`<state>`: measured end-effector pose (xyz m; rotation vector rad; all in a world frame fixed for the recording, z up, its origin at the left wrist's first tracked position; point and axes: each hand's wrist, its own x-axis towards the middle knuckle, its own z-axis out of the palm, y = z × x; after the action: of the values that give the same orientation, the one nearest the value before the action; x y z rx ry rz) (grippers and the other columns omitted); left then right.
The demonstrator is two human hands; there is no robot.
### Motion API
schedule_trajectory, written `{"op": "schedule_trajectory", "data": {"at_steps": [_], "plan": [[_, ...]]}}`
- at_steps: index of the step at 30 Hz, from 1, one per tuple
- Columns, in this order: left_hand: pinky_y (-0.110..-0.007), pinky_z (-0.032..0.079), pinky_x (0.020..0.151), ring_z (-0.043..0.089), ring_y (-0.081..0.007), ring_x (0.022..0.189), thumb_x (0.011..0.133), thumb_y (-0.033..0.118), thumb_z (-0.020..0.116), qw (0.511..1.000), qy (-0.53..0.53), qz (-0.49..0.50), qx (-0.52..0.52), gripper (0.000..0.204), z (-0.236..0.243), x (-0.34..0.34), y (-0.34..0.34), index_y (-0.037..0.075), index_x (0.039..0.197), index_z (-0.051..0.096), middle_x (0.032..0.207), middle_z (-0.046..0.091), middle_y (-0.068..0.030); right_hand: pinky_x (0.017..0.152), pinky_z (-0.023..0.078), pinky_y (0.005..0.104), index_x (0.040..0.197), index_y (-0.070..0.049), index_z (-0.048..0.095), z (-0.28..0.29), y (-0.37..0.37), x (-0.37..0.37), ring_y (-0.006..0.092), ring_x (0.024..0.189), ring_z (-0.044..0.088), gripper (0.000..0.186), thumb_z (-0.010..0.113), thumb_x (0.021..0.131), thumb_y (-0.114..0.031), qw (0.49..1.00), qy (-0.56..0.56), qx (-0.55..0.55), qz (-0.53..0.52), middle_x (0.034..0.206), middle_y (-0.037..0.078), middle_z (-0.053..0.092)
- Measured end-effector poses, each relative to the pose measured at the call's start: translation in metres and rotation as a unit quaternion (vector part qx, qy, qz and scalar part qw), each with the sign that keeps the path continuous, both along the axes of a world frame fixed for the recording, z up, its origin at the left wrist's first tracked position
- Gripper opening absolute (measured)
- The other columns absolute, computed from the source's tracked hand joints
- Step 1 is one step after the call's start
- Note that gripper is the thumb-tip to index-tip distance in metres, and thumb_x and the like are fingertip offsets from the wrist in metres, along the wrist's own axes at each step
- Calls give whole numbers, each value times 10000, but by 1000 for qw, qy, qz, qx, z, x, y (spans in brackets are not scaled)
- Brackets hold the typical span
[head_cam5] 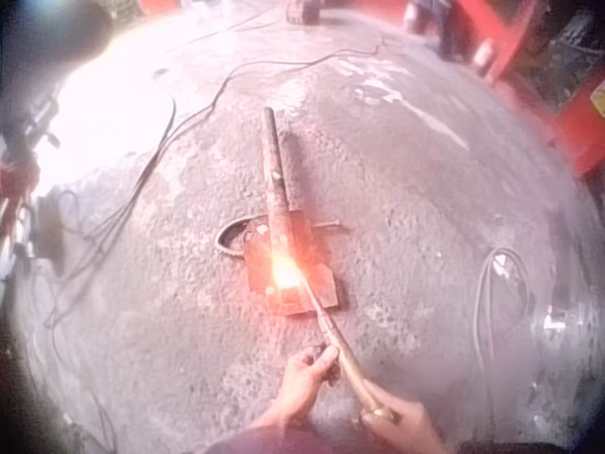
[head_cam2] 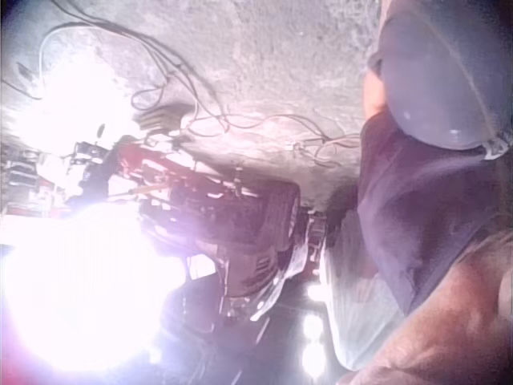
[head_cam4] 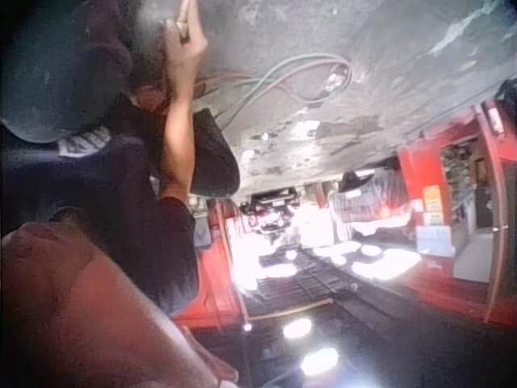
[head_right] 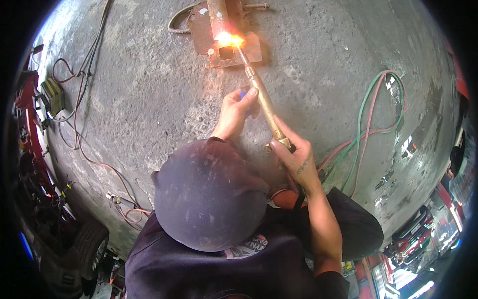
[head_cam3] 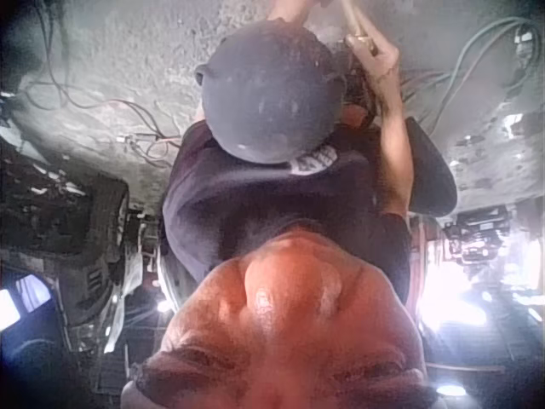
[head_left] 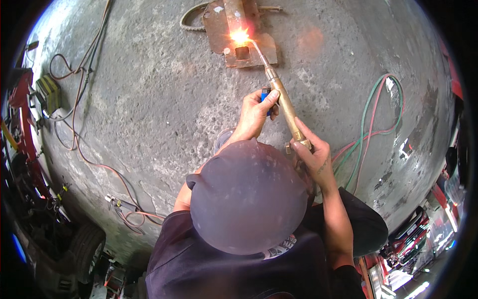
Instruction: The person uses a cutting torch and a lighter to ignite it, then applies the flame to a metal piece on a concrete floor by hand.
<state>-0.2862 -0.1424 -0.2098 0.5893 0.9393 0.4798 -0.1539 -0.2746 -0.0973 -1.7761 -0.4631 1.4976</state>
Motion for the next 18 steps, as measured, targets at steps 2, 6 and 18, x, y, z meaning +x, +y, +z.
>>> {"op": "schedule_trajectory", "data": {"at_steps": [2,6,18], "plan": [[-274,442,548,575,-110,607,1002,284,697,1000,-1,0,-1,267,1,0,0,30,923,663,708,630,-28,611,443,217,1507,-80,530,0,0,1,34,677,517,573,674,953,-110,1000,-4,1,4,839,-50,598],[-273,442,552,575,-110,609,1005,283,692,1000,0,-5,2,267,-1,-1,0,26,936,668,707,630,-28,616,445,217,1506,-80,531,-2,-2,1,36,681,519,571,670,953,-104,1000,-11,5,10,844,-47,603],[-276,444,540,576,-114,600,997,286,705,1000,4,-3,6,277,-2,0,-1,28,907,656,701,631,-37,636,454,220,1505,-78,532,-1,-2,1,39,701,530,565,664,956,-92,1000,-4,10,3,869,-40,615]]}}
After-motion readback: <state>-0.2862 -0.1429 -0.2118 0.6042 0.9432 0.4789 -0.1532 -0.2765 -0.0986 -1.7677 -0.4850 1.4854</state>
